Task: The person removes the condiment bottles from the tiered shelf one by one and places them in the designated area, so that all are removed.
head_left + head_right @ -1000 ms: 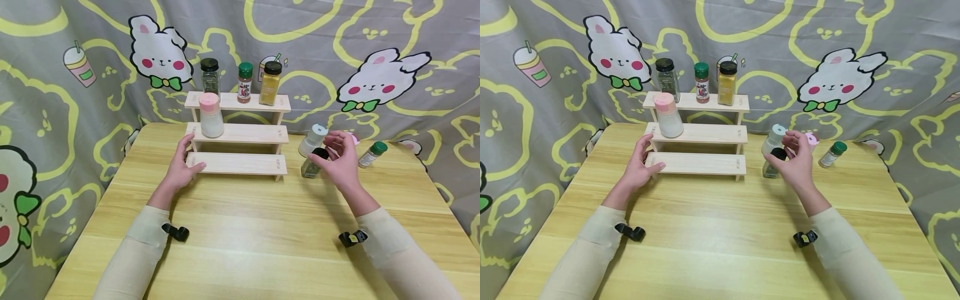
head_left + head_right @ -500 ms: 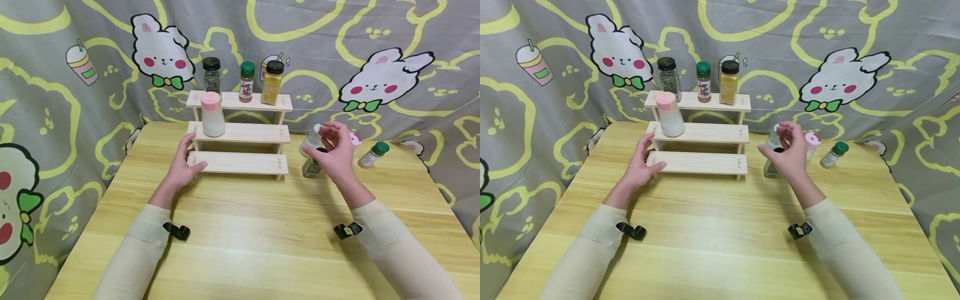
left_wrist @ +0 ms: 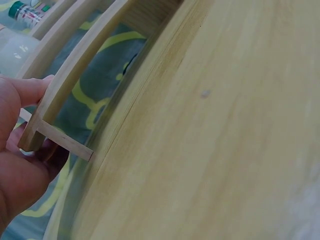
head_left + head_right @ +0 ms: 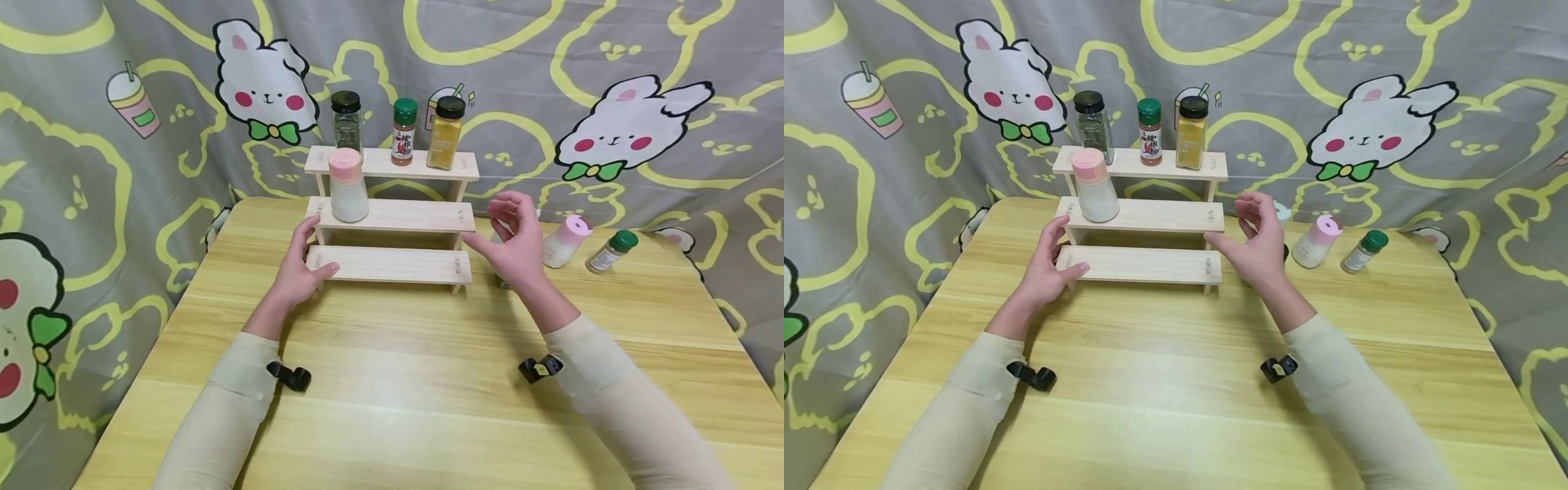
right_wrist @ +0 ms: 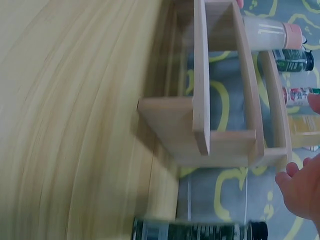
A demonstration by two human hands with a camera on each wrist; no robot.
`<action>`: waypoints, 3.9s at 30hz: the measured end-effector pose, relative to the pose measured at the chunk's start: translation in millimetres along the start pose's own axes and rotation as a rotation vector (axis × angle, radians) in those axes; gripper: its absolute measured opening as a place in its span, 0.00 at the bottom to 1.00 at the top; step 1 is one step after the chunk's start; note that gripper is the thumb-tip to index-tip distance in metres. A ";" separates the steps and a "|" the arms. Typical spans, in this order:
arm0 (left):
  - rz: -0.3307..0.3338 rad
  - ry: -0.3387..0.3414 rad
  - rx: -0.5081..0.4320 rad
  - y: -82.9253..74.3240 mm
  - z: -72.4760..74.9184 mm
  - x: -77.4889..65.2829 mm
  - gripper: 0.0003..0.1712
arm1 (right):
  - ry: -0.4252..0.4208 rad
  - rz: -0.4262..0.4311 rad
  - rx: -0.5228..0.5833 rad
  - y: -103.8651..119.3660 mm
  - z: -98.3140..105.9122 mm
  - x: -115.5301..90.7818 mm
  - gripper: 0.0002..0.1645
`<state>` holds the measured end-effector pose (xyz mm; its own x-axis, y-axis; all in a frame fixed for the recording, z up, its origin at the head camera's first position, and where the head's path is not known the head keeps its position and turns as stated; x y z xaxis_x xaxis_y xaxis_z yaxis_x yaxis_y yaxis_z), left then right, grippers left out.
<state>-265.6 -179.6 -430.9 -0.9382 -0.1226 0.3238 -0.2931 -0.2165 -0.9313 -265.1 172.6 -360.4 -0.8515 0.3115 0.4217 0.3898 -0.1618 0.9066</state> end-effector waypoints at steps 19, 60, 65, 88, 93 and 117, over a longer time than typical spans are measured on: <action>-0.001 0.003 0.006 1.2 -1.9 -0.1 0.49 | 0.033 -0.049 0.159 -15.9 -65.4 2.1 0.43; 0.014 -0.009 0.020 -0.6 0.3 2.4 0.49 | 0.123 -0.052 0.062 -7.9 -175.3 -0.3 0.45; -0.004 -0.011 0.012 0.7 0.0 3.6 0.48 | 0.115 -0.031 0.041 -6.4 -182.8 0.9 0.45; 0.002 -0.013 0.002 3.4 -0.2 4.8 0.49 | 0.039 -0.034 -0.080 -6.8 -205.2 -0.1 0.44; 0.005 -0.010 0.005 2.3 0.1 5.0 0.49 | 0.032 -0.038 -0.097 -5.5 -206.3 0.3 0.43; 0.009 -0.002 0.016 -0.3 0.2 3.4 0.49 | -0.001 -0.057 -0.035 7.5 -194.4 -10.6 0.42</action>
<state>-268.7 -180.2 -429.6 -0.9405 -0.1266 0.3153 -0.2813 -0.2304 -0.9316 -321.3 -13.9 -361.3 -0.8715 0.3222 0.3697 0.3285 -0.1761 0.9279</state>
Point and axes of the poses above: each hand's wrist, its own x-axis towards the middle knuckle, its own z-axis out of the back of the hand, y = z × x, the point moved 2 cm from there along x, towards the middle knuckle, and after that the axes turned 15 degrees about -y, right-handed, at the moved point
